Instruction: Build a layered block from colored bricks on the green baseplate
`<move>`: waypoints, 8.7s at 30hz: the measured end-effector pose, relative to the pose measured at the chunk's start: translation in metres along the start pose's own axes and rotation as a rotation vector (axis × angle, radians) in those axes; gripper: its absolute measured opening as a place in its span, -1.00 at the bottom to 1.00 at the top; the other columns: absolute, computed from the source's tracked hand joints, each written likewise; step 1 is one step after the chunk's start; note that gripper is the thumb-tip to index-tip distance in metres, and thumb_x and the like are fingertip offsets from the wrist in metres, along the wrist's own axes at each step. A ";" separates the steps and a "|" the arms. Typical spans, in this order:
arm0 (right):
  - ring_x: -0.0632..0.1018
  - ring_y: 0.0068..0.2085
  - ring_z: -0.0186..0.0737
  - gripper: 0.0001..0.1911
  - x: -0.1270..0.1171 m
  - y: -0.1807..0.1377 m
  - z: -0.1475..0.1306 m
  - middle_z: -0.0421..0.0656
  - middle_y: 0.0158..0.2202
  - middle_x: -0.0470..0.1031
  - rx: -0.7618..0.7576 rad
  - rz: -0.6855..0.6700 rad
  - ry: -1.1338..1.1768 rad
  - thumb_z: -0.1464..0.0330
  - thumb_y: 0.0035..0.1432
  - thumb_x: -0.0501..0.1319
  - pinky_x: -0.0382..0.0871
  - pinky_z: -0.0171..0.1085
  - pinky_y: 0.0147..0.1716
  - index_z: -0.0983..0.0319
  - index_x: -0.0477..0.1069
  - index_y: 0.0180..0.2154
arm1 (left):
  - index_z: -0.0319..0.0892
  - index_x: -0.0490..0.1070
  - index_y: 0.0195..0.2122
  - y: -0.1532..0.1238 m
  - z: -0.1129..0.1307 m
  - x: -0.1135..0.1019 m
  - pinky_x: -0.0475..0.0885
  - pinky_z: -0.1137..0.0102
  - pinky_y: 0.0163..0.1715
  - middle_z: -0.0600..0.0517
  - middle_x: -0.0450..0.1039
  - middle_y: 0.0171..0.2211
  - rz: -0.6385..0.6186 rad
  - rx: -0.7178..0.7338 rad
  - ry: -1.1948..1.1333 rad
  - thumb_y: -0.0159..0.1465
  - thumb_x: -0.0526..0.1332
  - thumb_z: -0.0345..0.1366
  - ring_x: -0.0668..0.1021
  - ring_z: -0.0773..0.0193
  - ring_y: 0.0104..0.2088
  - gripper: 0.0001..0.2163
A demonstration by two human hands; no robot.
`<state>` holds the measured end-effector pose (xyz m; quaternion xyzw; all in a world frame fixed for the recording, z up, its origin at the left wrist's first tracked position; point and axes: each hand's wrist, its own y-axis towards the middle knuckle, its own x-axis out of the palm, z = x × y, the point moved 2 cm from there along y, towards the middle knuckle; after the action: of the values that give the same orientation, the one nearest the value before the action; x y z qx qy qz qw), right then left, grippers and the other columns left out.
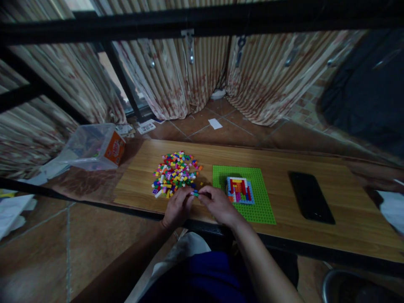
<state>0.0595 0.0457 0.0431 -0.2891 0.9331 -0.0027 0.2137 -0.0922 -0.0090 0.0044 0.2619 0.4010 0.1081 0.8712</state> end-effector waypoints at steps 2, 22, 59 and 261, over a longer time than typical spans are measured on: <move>0.54 -0.29 -0.23 -0.81 0.002 0.000 0.004 -0.18 -0.35 0.57 -0.014 0.057 0.023 0.30 0.15 0.14 0.37 -0.25 -0.25 0.21 0.50 -0.28 | -0.14 0.34 -0.14 0.000 0.000 0.001 0.47 0.37 -0.14 -0.01 0.48 -0.26 -0.023 -0.021 0.002 0.31 0.09 -0.37 0.54 0.29 -0.19 -0.87; 0.58 -0.17 -0.14 -0.74 0.031 0.009 0.020 -0.09 -0.19 0.60 -0.056 0.509 -0.140 0.36 0.14 0.12 0.41 -0.12 -0.06 0.19 0.53 -0.18 | -0.16 0.34 -0.16 0.001 -0.007 0.007 0.47 0.39 -0.24 -0.01 0.49 -0.30 -0.016 -0.150 0.087 0.32 0.08 -0.36 0.55 0.28 -0.27 -0.89; 0.54 -0.08 -0.12 -0.69 0.036 -0.016 0.012 -0.05 -0.10 0.53 -0.171 0.454 -0.356 0.41 0.22 0.02 0.41 -0.11 -0.04 0.19 0.47 -0.09 | -0.14 0.34 -0.16 -0.001 -0.001 0.004 0.48 0.36 -0.16 -0.01 0.48 -0.26 -0.020 -0.117 -0.024 0.29 0.04 -0.44 0.54 0.28 -0.21 -0.84; 0.37 -0.03 -0.04 -0.70 0.072 0.020 -0.002 -0.05 -0.02 0.40 -0.379 0.413 -0.626 0.39 0.22 0.09 0.24 -0.03 0.00 0.15 0.50 -0.07 | -0.15 0.30 0.05 -0.031 -0.040 -0.061 0.47 0.22 -0.07 -0.06 0.47 -0.13 -0.041 -0.362 0.193 0.20 0.18 -0.42 0.53 0.16 -0.12 -0.63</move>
<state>-0.0053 0.0234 0.0134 -0.1171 0.8454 0.2999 0.4262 -0.1629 -0.0440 0.0050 0.0813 0.4620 0.1854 0.8635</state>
